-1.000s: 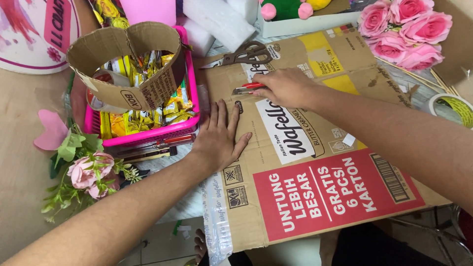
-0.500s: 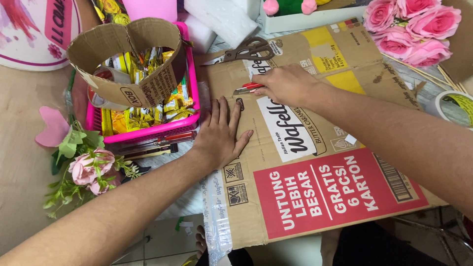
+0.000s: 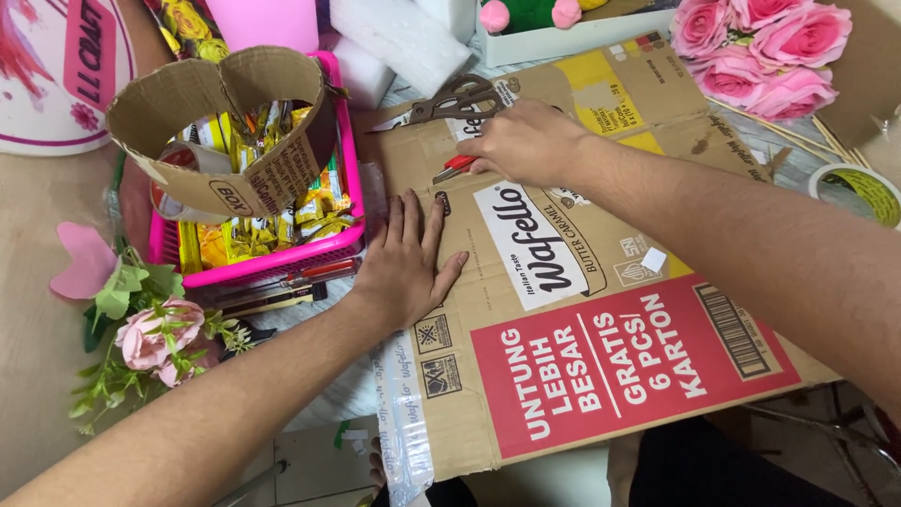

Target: Using a utility knife to cut through the tape and cardboard of a box to open or flatten it.

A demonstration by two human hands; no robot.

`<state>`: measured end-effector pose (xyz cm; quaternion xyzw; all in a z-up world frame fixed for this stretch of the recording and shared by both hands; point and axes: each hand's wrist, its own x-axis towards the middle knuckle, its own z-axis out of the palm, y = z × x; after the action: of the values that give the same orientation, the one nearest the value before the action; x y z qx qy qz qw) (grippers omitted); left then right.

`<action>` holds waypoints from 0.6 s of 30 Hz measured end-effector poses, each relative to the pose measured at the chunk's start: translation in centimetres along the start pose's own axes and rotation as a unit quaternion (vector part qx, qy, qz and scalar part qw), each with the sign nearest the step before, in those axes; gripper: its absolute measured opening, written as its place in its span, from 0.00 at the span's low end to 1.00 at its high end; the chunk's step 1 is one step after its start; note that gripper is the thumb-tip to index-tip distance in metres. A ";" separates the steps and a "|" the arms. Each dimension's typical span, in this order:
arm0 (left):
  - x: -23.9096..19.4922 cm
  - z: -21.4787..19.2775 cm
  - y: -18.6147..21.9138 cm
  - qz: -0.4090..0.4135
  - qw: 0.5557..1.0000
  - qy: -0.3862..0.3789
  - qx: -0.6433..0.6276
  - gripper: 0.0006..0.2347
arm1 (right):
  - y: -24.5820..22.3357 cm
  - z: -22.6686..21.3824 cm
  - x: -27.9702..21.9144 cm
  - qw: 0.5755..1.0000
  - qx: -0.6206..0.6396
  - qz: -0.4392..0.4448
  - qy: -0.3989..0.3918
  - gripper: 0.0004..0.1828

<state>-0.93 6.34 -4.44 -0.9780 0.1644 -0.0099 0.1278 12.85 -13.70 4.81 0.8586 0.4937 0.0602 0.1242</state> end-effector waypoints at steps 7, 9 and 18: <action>-0.1 -0.6 0.0 0.001 1.000 -0.012 -0.002 0.36 | 0.8 -0.1 -1.0 0.999 -0.007 0.013 -0.030 0.19; -0.2 -0.7 0.0 0.001 1.000 -0.010 0.001 0.36 | 1.1 0.0 -1.1 1.000 0.002 0.006 -0.021 0.18; -0.2 -0.9 0.0 0.000 1.000 -0.028 0.004 0.36 | 2.1 -0.8 -2.0 0.999 -0.016 0.003 -0.030 0.19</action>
<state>-1.19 6.17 -3.58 -0.9774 0.1609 0.0173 0.1359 13.37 -16.34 6.13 0.8597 0.4858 0.0421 0.1522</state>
